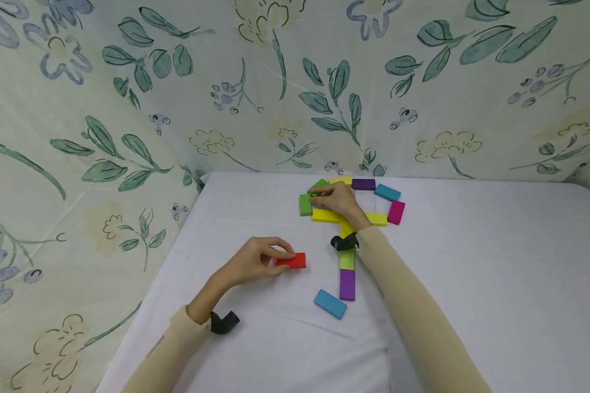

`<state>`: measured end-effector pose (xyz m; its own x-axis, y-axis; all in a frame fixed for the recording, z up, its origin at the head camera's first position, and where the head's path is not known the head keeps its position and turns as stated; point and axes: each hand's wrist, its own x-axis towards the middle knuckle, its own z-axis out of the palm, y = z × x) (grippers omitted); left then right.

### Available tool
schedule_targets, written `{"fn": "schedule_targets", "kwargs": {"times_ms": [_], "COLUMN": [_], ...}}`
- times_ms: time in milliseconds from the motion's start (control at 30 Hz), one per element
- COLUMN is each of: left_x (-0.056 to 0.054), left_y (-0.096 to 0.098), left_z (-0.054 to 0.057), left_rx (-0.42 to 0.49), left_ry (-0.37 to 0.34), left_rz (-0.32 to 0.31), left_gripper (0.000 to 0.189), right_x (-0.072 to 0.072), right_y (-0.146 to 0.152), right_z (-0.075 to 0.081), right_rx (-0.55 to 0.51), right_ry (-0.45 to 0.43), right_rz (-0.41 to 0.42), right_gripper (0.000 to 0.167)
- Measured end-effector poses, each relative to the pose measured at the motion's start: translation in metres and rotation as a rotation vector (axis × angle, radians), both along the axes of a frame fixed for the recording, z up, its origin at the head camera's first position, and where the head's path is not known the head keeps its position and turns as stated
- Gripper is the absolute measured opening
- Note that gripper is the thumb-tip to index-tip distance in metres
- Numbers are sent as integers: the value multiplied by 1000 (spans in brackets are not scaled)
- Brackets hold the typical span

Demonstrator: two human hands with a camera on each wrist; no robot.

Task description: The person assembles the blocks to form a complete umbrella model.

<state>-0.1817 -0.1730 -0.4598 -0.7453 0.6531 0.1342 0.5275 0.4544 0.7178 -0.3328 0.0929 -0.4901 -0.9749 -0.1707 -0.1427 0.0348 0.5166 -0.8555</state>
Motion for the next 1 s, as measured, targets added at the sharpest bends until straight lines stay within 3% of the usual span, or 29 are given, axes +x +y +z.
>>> {"fn": "schedule_targets", "kwargs": {"times_ms": [200,333,533,1000], "left_x": [7,9,10,7], "left_y": [16,21,24,30], "left_z": [-4,-6,-11,-18], "left_rx": [-104,-151,-180,-155], "left_ry": [26,-2,16,-79], "left_rz": [-127,-172,-239,-262], "left_gripper": [26,26,24,25], "right_x": [0,-1,-1,-1], "right_y": [0,0,0,1], "right_z": [-1,-1,-1,-1], "right_rx": [4,10,13,5], "right_ry": [16,7,7,7], "right_rz": [-1,-3,-6,-8], "right_gripper": [32,32,31,31]}}
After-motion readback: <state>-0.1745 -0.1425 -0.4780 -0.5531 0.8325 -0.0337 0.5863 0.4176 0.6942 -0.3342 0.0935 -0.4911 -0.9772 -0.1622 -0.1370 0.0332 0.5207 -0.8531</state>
